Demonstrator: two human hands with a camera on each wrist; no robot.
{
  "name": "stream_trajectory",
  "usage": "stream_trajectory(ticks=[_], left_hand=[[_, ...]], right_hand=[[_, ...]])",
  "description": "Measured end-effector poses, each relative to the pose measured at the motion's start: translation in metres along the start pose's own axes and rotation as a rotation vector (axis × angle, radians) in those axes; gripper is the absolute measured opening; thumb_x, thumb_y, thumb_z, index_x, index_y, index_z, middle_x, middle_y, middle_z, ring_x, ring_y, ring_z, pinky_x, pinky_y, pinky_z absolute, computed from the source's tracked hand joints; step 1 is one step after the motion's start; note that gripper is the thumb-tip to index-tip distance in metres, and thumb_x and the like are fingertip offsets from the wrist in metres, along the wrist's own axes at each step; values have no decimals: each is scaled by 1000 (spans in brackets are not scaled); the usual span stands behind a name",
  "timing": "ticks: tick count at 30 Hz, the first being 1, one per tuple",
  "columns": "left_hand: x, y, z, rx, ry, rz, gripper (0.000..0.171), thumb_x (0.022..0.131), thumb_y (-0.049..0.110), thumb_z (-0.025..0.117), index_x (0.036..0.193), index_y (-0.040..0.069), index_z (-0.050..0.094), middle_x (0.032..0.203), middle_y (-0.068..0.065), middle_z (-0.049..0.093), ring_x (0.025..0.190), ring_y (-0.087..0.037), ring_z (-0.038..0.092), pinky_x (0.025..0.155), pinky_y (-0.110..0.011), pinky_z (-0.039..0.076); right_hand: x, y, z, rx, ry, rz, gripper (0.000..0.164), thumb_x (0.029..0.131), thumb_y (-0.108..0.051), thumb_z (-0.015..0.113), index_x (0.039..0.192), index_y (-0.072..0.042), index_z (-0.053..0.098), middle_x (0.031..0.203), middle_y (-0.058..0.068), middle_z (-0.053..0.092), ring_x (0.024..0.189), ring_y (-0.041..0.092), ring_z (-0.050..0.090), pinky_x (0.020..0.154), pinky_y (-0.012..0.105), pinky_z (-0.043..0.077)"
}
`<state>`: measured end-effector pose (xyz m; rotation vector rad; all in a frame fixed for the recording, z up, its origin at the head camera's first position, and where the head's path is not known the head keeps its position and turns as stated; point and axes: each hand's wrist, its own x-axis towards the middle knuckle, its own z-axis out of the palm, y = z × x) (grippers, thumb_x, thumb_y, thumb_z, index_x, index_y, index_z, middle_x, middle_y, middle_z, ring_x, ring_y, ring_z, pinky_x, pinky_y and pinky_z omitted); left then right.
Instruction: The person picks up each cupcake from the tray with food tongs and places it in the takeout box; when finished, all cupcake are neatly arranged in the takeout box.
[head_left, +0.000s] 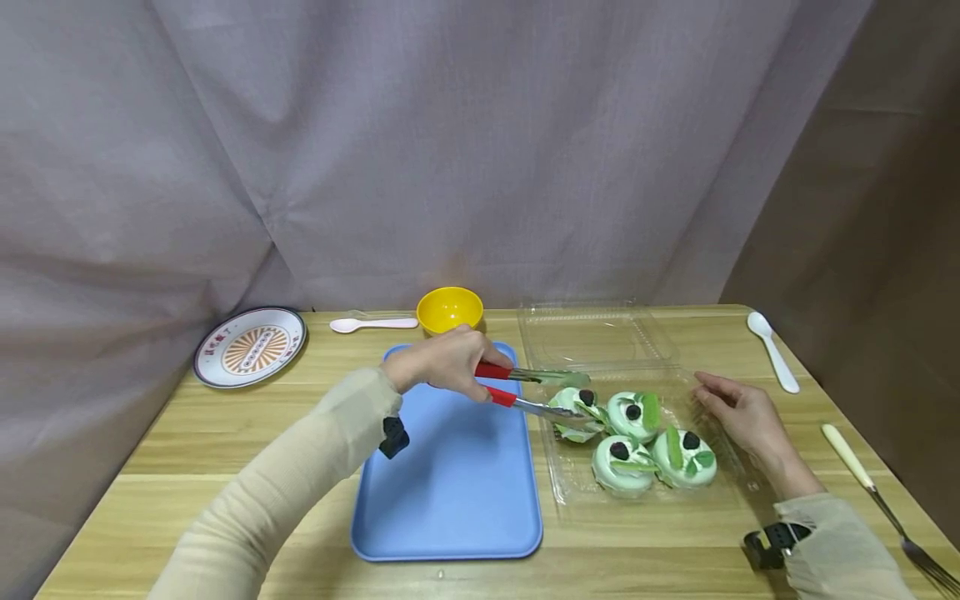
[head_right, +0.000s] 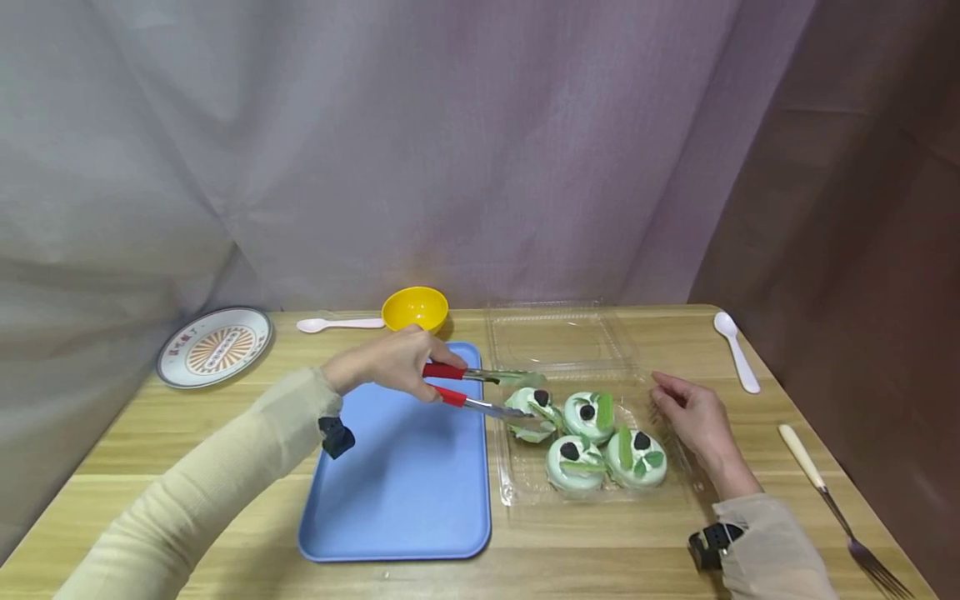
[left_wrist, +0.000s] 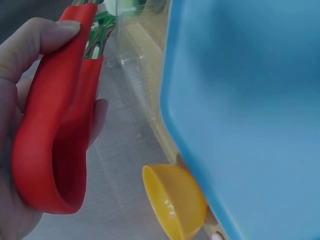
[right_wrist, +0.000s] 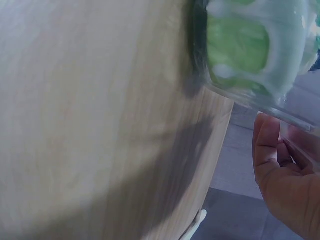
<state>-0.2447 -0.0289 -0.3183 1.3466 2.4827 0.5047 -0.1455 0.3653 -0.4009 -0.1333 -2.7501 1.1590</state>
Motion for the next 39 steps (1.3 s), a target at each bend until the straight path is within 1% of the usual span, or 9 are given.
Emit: stream_trajectory(ticks=[5, 9, 15, 17, 19, 22, 26, 31, 39], left_hand=[[-1, -4, 7, -23, 30, 10, 47, 77, 18, 74, 123, 8, 69, 97, -5, 76, 70, -7, 57, 61, -16, 45], [-2, -7, 12, -56, 48, 7, 48, 77, 19, 75, 124, 7, 68, 102, -8, 76, 68, -8, 55, 58, -17, 43], [-3, -9, 17, -94, 82, 11, 50, 76, 18, 76, 124, 6, 68, 107, -10, 75, 73, -14, 59, 60, -17, 44], [-3, -9, 18, -96, 90, 18, 50, 76, 19, 76, 124, 6, 68, 107, -11, 75, 75, -17, 60, 61, -18, 44], [-3, -8, 18, -87, 93, 24, 50, 76, 19, 76, 123, 6, 68, 107, -10, 75, 76, -16, 60, 62, -18, 43], [-3, -7, 16, -65, 83, 20, 50, 75, 20, 76, 123, 7, 69, 104, -7, 76, 71, -12, 58, 60, -17, 42], [-3, -2, 10, -33, 54, 4, 51, 76, 21, 76, 124, 8, 68, 100, -5, 77, 67, -7, 54, 58, -17, 41], [-4, 2, 4, 5, 20, -9, 51, 77, 22, 75, 125, 9, 68, 100, -4, 77, 67, -5, 53, 59, -15, 41], [-7, 8, -3, 35, 3, -4, 49, 76, 20, 76, 123, 8, 69, 96, -4, 76, 70, -7, 56, 60, -15, 44]], right_hand=[[0, 1, 0, -7, 3, -5, 42, 101, -10, 47, 134, 15, 48, 129, 38, 53, 81, -27, 39, 65, 6, 45], [0, 1, 0, -11, 5, -8, 41, 101, -10, 48, 133, 15, 49, 128, 38, 53, 80, -26, 40, 65, 6, 46], [1, 3, 0, -15, 7, -11, 42, 101, -12, 48, 132, 16, 49, 128, 39, 53, 80, -27, 39, 64, 6, 45], [2, 3, -1, -12, 8, -11, 42, 101, -13, 48, 133, 16, 49, 128, 39, 53, 80, -28, 39, 65, 6, 44], [1, 3, -1, -15, 11, -12, 42, 101, -12, 48, 133, 15, 49, 129, 39, 52, 81, -28, 39, 65, 5, 44], [1, 3, 0, -9, 8, -10, 42, 101, -13, 48, 133, 15, 49, 129, 38, 52, 81, -29, 38, 65, 4, 44], [0, 3, 0, -5, 8, -4, 43, 101, -13, 49, 133, 15, 49, 129, 38, 53, 81, -29, 39, 66, 4, 44], [-1, 2, 0, -7, 7, -4, 42, 101, -13, 49, 133, 14, 49, 128, 37, 54, 81, -28, 40, 66, 4, 44], [-2, -1, -1, -13, 6, -3, 42, 101, -13, 48, 134, 14, 49, 128, 37, 54, 81, -29, 39, 66, 4, 44]])
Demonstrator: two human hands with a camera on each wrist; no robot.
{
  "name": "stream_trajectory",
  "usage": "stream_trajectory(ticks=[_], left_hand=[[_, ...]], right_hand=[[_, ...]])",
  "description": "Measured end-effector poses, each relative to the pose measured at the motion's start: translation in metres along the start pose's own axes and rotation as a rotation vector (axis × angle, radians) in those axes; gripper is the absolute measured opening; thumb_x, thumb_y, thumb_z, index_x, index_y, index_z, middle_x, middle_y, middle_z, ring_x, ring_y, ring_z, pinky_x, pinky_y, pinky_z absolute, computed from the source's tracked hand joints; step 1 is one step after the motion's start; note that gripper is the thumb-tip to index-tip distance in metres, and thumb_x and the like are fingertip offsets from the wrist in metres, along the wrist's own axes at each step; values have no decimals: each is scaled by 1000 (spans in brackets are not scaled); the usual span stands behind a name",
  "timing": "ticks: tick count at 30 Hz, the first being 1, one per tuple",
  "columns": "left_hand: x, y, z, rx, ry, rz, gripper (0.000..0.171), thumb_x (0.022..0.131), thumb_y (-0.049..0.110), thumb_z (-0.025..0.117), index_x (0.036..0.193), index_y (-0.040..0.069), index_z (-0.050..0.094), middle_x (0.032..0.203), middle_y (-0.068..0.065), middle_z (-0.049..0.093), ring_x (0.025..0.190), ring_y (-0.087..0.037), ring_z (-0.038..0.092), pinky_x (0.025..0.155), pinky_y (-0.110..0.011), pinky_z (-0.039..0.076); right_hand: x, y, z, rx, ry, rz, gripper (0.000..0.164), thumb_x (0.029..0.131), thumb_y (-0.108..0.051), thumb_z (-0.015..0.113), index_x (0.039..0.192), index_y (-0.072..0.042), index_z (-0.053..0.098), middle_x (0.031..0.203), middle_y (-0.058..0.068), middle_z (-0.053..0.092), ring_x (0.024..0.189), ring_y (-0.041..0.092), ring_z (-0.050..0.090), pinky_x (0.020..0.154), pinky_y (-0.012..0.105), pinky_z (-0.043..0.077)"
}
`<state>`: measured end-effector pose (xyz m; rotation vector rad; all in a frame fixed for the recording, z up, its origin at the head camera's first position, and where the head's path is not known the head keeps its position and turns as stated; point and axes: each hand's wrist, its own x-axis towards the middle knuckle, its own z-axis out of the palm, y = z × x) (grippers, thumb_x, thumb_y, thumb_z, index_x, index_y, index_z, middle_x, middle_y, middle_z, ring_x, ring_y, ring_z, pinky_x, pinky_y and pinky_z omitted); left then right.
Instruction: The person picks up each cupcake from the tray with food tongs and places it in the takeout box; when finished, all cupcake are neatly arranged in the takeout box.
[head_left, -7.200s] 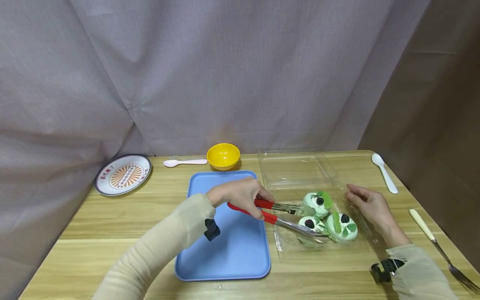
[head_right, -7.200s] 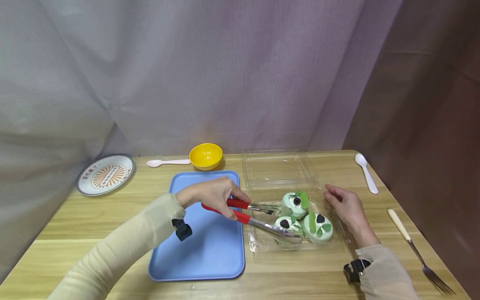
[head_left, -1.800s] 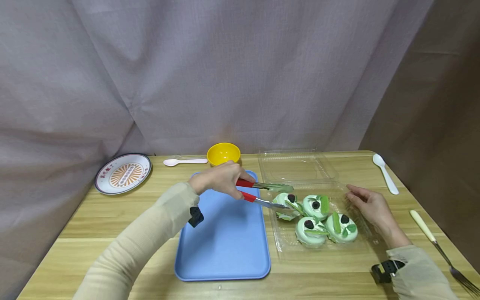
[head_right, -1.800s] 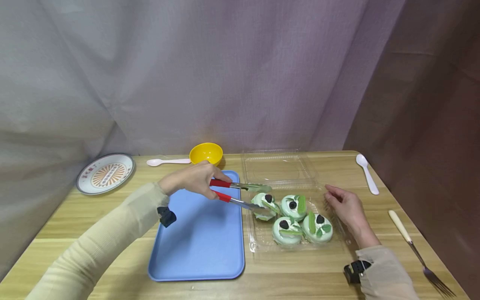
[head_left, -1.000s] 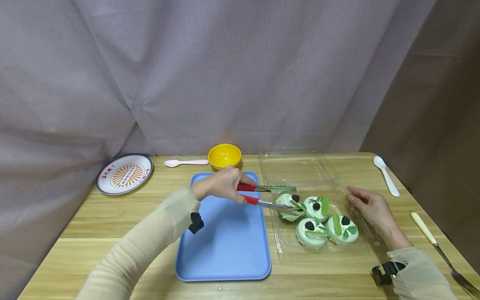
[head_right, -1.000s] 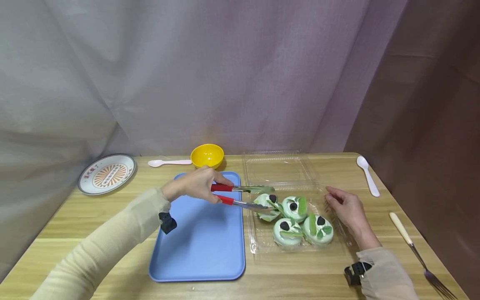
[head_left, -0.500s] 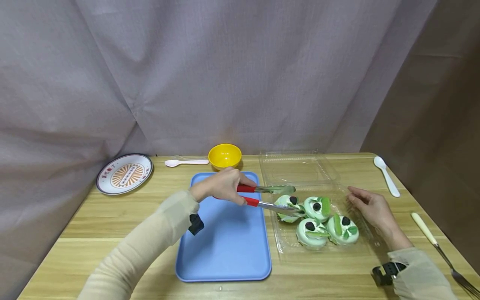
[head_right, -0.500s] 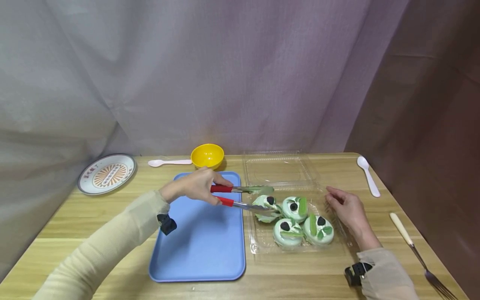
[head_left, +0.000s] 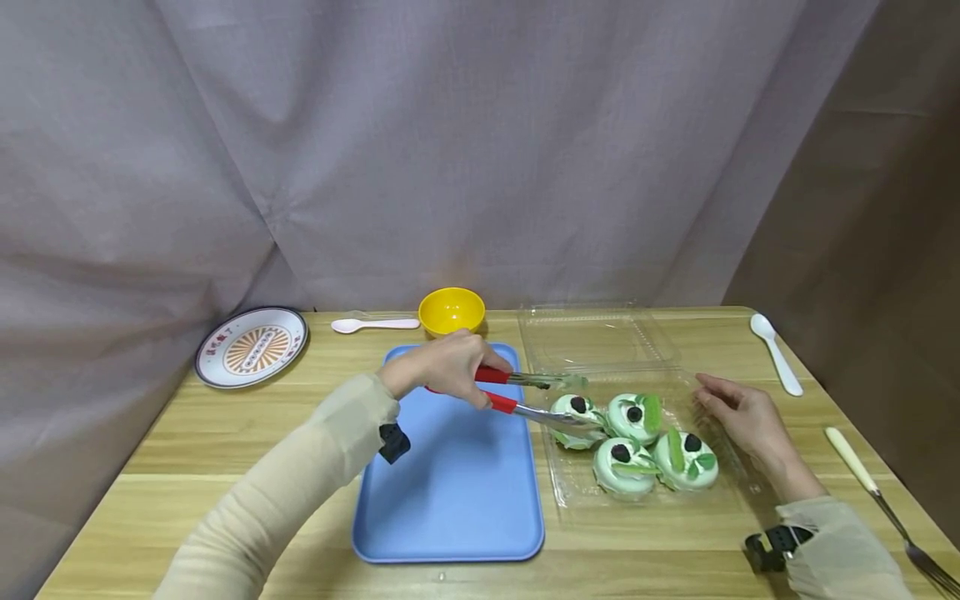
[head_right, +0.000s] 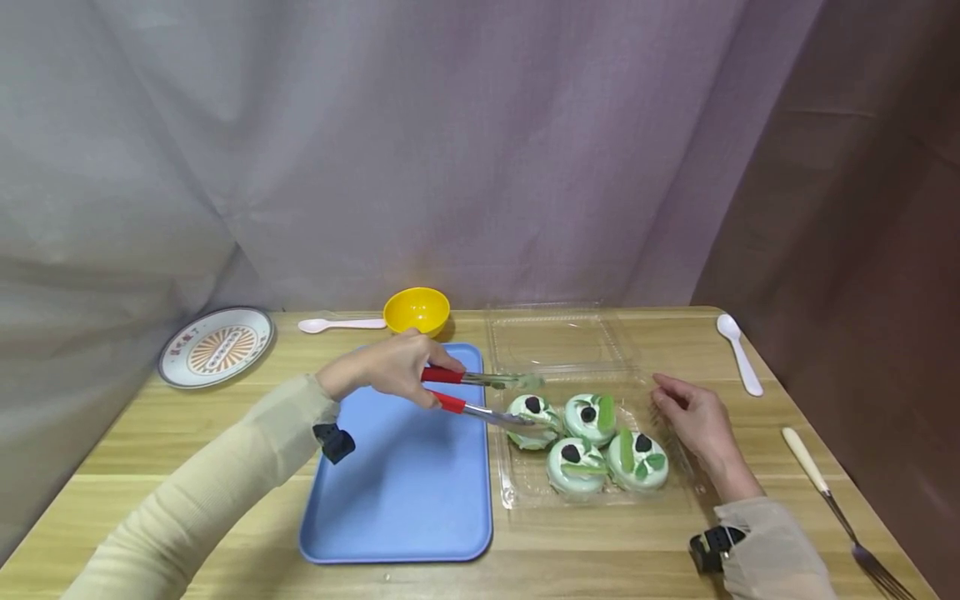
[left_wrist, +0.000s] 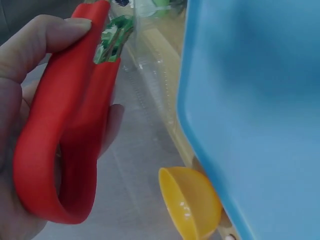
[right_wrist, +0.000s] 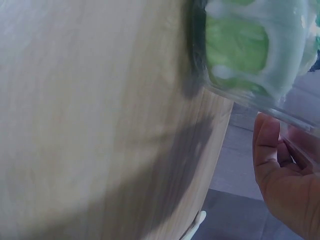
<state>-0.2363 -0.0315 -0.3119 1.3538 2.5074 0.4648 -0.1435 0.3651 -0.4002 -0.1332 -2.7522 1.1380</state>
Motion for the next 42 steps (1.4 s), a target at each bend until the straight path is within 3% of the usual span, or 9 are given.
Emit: stream_trajectory(ticks=[13, 21, 26, 30, 37, 42], left_hand=[[5, 6, -4, 48, -25, 7, 41, 77, 18, 76, 116, 10, 73, 91, -2, 76, 73, -8, 62, 63, -17, 47], [3, -1, 7, -2, 18, 14, 44, 77, 18, 75, 119, 9, 71, 93, -3, 76, 72, -7, 60, 64, -16, 46], [5, 1, 15, -42, 6, 16, 46, 77, 18, 75, 121, 8, 70, 96, -4, 77, 75, -9, 62, 64, -17, 46], [3, 2, 17, -60, 4, 8, 48, 77, 18, 75, 123, 7, 69, 99, -6, 77, 75, -10, 63, 62, -17, 46], [-1, -5, 19, -73, 50, 34, 49, 76, 19, 76, 123, 7, 69, 103, -7, 75, 75, -9, 59, 63, -17, 46], [-6, -11, 21, -136, 69, 42, 48, 76, 19, 76, 122, 8, 70, 106, -5, 75, 81, -18, 64, 66, -18, 47]], right_hand=[[-3, -1, -1, -8, -7, 7, 43, 101, -13, 48, 134, 14, 48, 129, 37, 53, 81, -29, 37, 66, 4, 43], [-3, 0, -1, -9, 0, 5, 42, 101, -11, 48, 134, 15, 48, 124, 37, 58, 78, -25, 43, 64, 8, 47], [-2, -2, 2, -1, -8, 1, 41, 100, -9, 49, 133, 16, 49, 115, 30, 65, 75, -20, 47, 62, 11, 49], [-2, -4, 3, 7, -17, -10, 42, 101, -10, 48, 134, 16, 48, 124, 37, 57, 78, -23, 45, 64, 9, 48], [0, -2, 1, 6, -14, -5, 42, 101, -11, 49, 133, 17, 48, 121, 36, 59, 77, -22, 46, 64, 9, 48], [0, -2, 0, 7, -21, -6, 43, 101, -11, 48, 134, 16, 47, 125, 38, 56, 78, -22, 45, 64, 9, 48]])
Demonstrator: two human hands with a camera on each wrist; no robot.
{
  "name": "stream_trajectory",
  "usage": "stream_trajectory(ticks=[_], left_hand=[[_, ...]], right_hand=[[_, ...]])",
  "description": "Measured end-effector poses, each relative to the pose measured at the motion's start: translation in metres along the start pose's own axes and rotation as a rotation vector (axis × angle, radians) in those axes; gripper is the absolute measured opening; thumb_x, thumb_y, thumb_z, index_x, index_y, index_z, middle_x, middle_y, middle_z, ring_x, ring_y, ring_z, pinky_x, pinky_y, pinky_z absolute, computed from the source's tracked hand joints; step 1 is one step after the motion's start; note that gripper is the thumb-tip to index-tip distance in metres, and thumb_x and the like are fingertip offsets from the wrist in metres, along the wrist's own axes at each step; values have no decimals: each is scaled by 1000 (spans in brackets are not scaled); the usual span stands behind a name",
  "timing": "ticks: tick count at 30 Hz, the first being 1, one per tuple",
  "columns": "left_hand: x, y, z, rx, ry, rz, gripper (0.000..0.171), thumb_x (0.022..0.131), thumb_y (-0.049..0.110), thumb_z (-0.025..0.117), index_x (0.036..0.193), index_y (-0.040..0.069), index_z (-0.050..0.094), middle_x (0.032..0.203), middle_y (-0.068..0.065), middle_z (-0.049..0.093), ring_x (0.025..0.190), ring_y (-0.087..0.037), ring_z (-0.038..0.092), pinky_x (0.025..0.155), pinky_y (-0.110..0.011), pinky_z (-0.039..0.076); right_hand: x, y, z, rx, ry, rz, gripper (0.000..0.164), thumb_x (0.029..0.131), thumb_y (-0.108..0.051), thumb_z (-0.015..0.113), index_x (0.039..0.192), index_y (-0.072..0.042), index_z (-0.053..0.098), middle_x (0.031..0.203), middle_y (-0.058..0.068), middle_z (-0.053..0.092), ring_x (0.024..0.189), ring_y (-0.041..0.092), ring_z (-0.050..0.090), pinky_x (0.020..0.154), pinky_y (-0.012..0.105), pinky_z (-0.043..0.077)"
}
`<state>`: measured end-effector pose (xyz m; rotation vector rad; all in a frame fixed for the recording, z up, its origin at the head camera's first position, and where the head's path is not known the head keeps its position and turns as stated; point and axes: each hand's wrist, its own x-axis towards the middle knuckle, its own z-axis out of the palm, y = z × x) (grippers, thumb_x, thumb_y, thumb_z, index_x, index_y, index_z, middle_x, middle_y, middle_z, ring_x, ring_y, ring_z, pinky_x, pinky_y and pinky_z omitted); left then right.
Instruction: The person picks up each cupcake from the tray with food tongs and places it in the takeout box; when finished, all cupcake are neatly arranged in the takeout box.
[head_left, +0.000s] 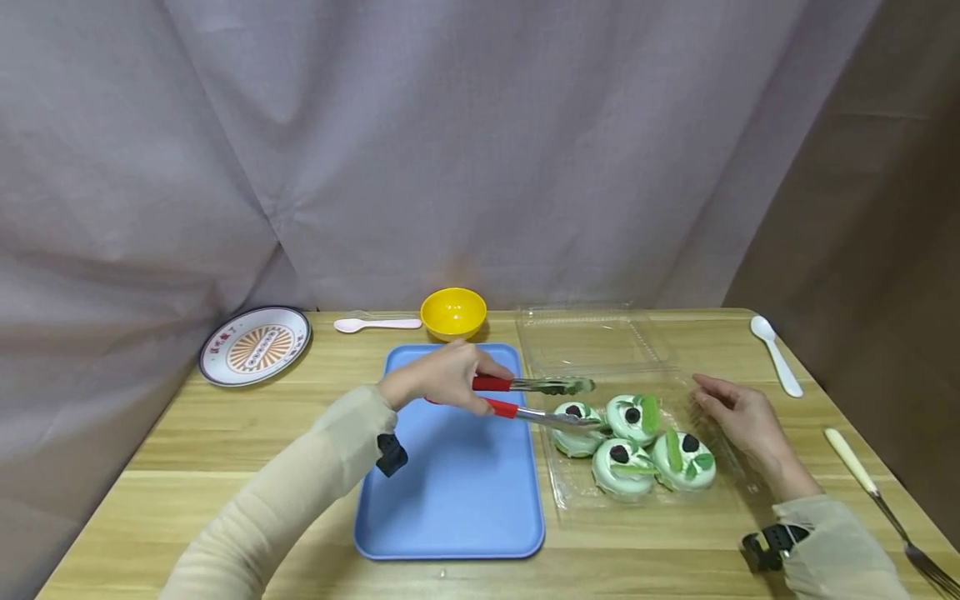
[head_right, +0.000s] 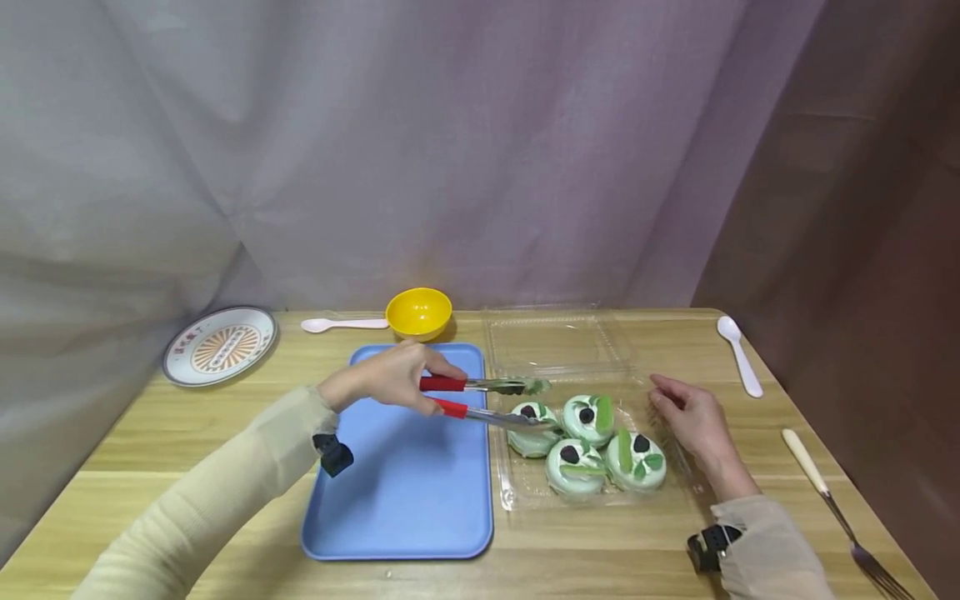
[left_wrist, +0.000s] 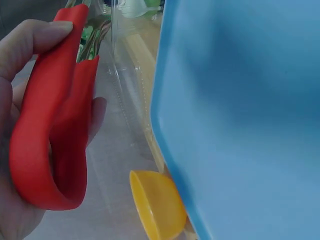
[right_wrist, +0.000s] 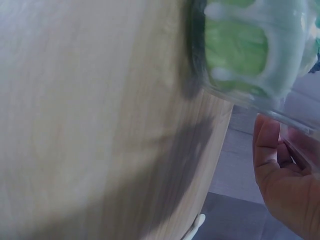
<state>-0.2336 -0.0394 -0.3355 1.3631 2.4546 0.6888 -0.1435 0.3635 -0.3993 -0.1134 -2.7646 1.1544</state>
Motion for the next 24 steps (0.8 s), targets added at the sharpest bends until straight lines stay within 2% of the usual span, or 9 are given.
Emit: stream_trajectory(ticks=[4, 7, 9, 13, 16, 18, 20, 22, 24], left_hand=[[-7, -4, 1, -57, 21, -22, 49, 77, 21, 76, 124, 9, 69, 111, -6, 74, 89, -18, 64, 70, -18, 48], [-20, -8, 2, -106, 104, -66, 52, 77, 22, 76, 126, 8, 67, 116, -7, 73, 88, -14, 62, 68, -18, 46], [-32, -12, 2, -153, 193, -120, 54, 76, 21, 77, 127, 8, 66, 118, -8, 72, 81, -13, 59, 62, -19, 43], [-68, -26, 6, -189, 438, -271, 55, 74, 19, 78, 126, 8, 66, 115, -12, 72, 70, -13, 57, 55, -18, 41], [-102, -40, 13, -180, 616, -409, 54, 73, 16, 78, 125, 6, 67, 115, -16, 72, 78, -15, 58, 58, -17, 42], [-126, -49, 19, -173, 700, -498, 53, 72, 15, 78, 124, 5, 68, 115, -19, 71, 78, -18, 58, 57, -18, 41], [-149, -57, 24, -143, 746, -573, 53, 72, 14, 77, 123, 4, 68, 115, -19, 71, 84, -18, 58, 63, -18, 42], [-170, -64, 30, -116, 765, -633, 53, 72, 14, 77, 123, 3, 68, 113, -20, 72, 85, -18, 61, 66, -17, 42], [-186, -68, 33, -107, 764, -677, 53, 74, 13, 77, 124, 2, 66, 113, -21, 71, 87, -19, 62, 67, -17, 43]], right_hand=[[-1, -1, 0, 2, 3, 2, 42, 101, -10, 47, 134, 15, 47, 127, 38, 55, 78, -22, 46, 64, 10, 49], [-1, -1, 1, 7, -8, 15, 42, 101, -10, 47, 135, 15, 46, 128, 38, 54, 78, -21, 46, 64, 10, 49], [-1, 0, 0, 6, -13, 28, 43, 102, -11, 46, 136, 15, 45, 129, 38, 53, 77, -21, 46, 64, 11, 50], [2, 0, 2, -5, -9, 22, 43, 102, -12, 47, 136, 15, 46, 126, 39, 55, 75, -21, 47, 63, 12, 50], [4, 1, 2, -12, -1, -9, 44, 101, -14, 48, 134, 15, 48, 125, 38, 56, 76, -22, 46, 62, 10, 48], [4, 2, 2, -21, 5, -24, 45, 101, -16, 50, 133, 15, 48, 121, 30, 64, 77, -24, 45, 63, 8, 47], [4, 4, 2, -14, 4, -33, 46, 101, -17, 50, 133, 15, 48, 121, 27, 64, 78, -25, 44, 64, 7, 46], [4, 7, 2, -7, 9, -29, 47, 101, -18, 51, 133, 16, 48, 110, 4, 72, 78, -25, 45, 64, 7, 47], [3, 11, 1, 3, 11, -22, 48, 101, -20, 51, 134, 15, 48, 102, -19, 68, 77, -24, 46, 63, 8, 47]])
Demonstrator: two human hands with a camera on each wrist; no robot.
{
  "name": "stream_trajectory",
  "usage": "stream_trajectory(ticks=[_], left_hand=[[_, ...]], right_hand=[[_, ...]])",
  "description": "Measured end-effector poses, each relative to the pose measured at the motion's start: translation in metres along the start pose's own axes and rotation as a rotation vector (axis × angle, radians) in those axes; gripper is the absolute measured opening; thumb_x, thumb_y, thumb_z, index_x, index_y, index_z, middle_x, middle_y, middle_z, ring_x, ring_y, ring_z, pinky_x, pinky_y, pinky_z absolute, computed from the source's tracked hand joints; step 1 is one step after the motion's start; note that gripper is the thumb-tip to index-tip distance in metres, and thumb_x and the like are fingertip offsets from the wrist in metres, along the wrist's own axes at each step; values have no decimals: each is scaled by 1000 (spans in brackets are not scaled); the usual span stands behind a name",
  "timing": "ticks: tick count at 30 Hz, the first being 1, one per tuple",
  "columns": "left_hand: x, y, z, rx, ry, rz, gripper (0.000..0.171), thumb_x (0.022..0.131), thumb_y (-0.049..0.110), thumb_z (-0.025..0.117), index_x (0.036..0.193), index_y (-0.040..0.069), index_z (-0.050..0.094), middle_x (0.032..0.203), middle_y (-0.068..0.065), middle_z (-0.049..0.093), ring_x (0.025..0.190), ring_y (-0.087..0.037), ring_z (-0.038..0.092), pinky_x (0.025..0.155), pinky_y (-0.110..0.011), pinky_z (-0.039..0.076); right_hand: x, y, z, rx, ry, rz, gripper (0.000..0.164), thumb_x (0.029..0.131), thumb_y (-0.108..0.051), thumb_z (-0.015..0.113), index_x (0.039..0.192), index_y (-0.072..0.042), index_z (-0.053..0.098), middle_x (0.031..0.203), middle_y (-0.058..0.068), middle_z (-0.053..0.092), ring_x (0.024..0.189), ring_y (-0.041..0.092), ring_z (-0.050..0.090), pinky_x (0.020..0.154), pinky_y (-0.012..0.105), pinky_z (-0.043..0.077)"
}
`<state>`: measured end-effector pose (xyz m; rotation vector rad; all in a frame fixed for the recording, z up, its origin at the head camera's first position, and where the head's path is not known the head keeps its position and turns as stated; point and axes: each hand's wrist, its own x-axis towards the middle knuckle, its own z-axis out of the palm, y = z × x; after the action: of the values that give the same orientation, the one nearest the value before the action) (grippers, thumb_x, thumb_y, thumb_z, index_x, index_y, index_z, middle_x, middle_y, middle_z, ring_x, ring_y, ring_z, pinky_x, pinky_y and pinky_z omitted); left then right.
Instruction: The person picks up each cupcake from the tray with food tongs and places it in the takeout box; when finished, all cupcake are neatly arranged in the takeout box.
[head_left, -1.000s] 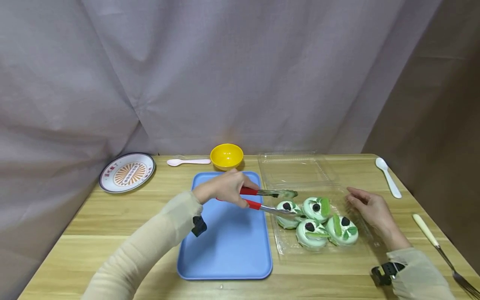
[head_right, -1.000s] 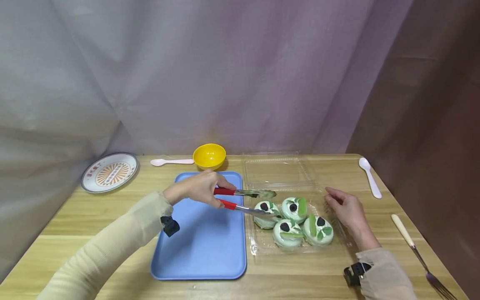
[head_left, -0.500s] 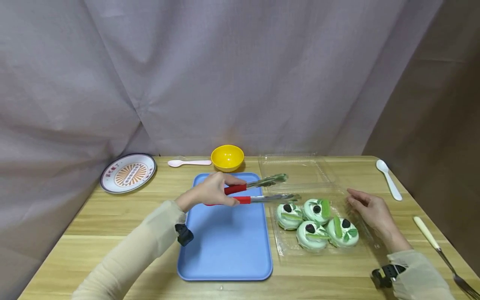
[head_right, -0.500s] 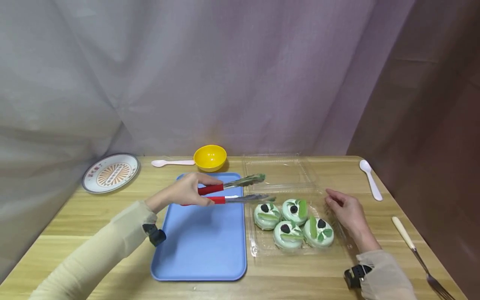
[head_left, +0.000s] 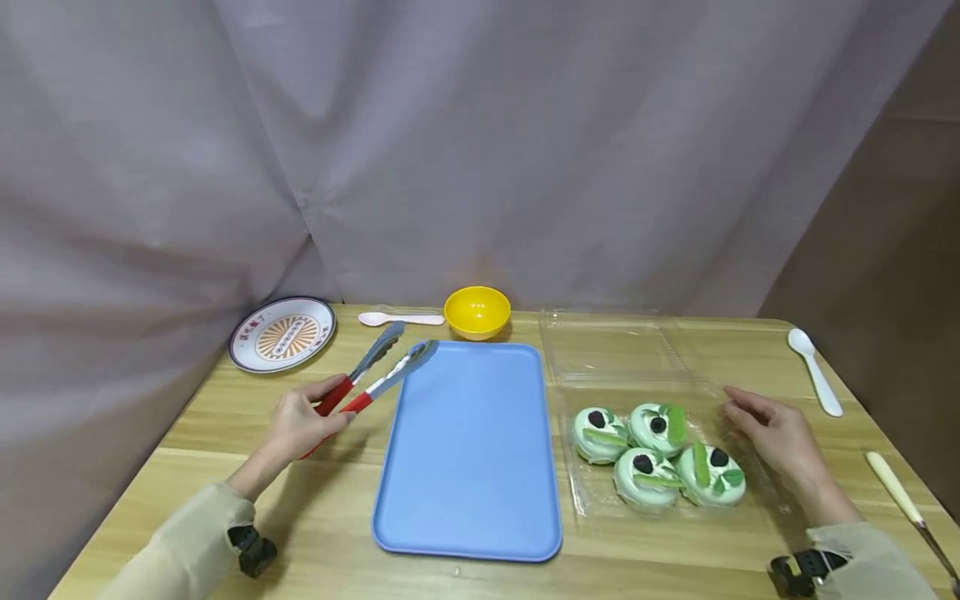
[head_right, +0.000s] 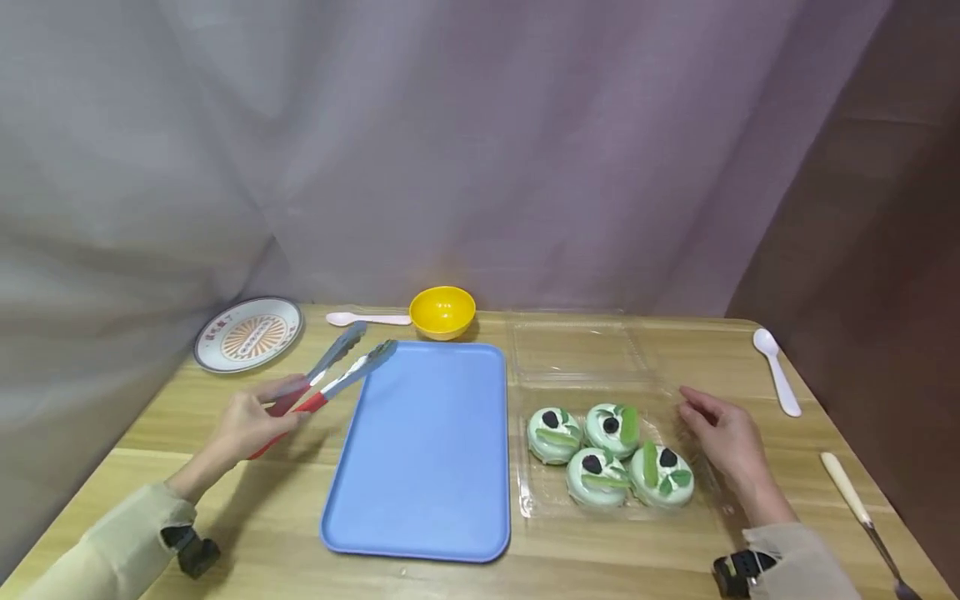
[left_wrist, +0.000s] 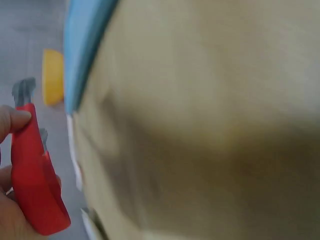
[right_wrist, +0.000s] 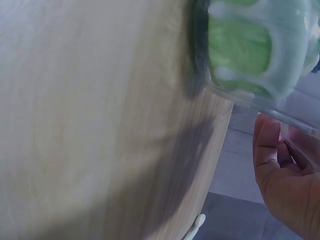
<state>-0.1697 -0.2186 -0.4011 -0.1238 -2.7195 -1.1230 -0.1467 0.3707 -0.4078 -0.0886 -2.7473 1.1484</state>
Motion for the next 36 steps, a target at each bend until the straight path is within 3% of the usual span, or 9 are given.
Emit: stream_trajectory(ticks=[3, 6, 10, 15, 21, 30, 32, 34, 36], left_hand=[[-5, -11, -4, 17, -14, -51, 54, 76, 14, 76, 127, 1, 64, 114, -22, 71, 90, -21, 64, 69, -18, 45], [-8, -18, -5, 45, -23, -92, 55, 78, 15, 75, 129, 0, 62, 116, -23, 69, 95, -27, 66, 74, -24, 48], [-13, -26, -3, 97, -20, -116, 57, 76, 15, 76, 129, -1, 62, 118, -25, 68, 101, -34, 67, 80, -34, 50], [-17, -31, 0, 116, -17, -121, 58, 76, 15, 74, 130, -2, 60, 124, -27, 65, 106, -38, 65, 84, -40, 50], [-21, -34, -2, 128, -16, -134, 61, 76, 16, 75, 131, -3, 58, 121, -27, 65, 103, -37, 64, 84, -42, 49], [-30, -39, -1, 167, 17, -87, 67, 73, 21, 83, 129, -5, 59, 107, -25, 67, 94, -34, 61, 76, -44, 48], [-30, -40, -1, 175, 24, -82, 63, 72, 23, 83, 125, -3, 61, 99, -22, 66, 89, -32, 59, 71, -41, 46], [-29, -39, -1, 183, 16, -79, 66, 72, 26, 84, 125, -5, 60, 96, -21, 64, 86, -31, 57, 69, -39, 45], [-27, -37, -3, 192, 7, -72, 71, 73, 28, 83, 128, -8, 57, 104, -27, 64, 91, -36, 58, 74, -44, 49]], right_hand=[[-5, 6, -7, 4, 17, 25, 49, 101, -21, 50, 134, 14, 48, 89, -43, 48, 75, -23, 48, 61, 9, 47], [-9, 9, -10, -1, 31, 32, 48, 101, -21, 49, 134, 14, 48, 87, -48, 43, 75, -24, 45, 61, 8, 45], [-12, 11, -10, -5, 33, 38, 47, 101, -20, 50, 134, 14, 48, 88, -44, 46, 76, -24, 45, 61, 8, 45], [-14, 10, -11, -46, 46, 30, 46, 101, -20, 50, 133, 12, 51, 101, -24, 62, 79, -29, 40, 63, 4, 43], [-16, 7, -9, -6, 50, 15, 45, 101, -18, 51, 132, 14, 50, 87, -46, 45, 77, -26, 43, 62, 5, 43], [-11, 0, -3, 34, 33, 20, 47, 101, -20, 50, 134, 13, 49, 88, -44, 47, 76, -23, 48, 63, 8, 47], [-10, -1, -2, 21, 33, 16, 47, 101, -20, 49, 135, 13, 49, 95, -29, 63, 77, -23, 47, 63, 8, 47], [-8, -3, -2, 1, 30, 19, 47, 102, -20, 47, 136, 13, 48, 106, -1, 72, 77, -24, 45, 63, 7, 46], [-7, -4, -3, -11, 33, 23, 49, 103, -22, 45, 137, 13, 46, 121, 28, 64, 79, -27, 41, 64, 4, 44]])
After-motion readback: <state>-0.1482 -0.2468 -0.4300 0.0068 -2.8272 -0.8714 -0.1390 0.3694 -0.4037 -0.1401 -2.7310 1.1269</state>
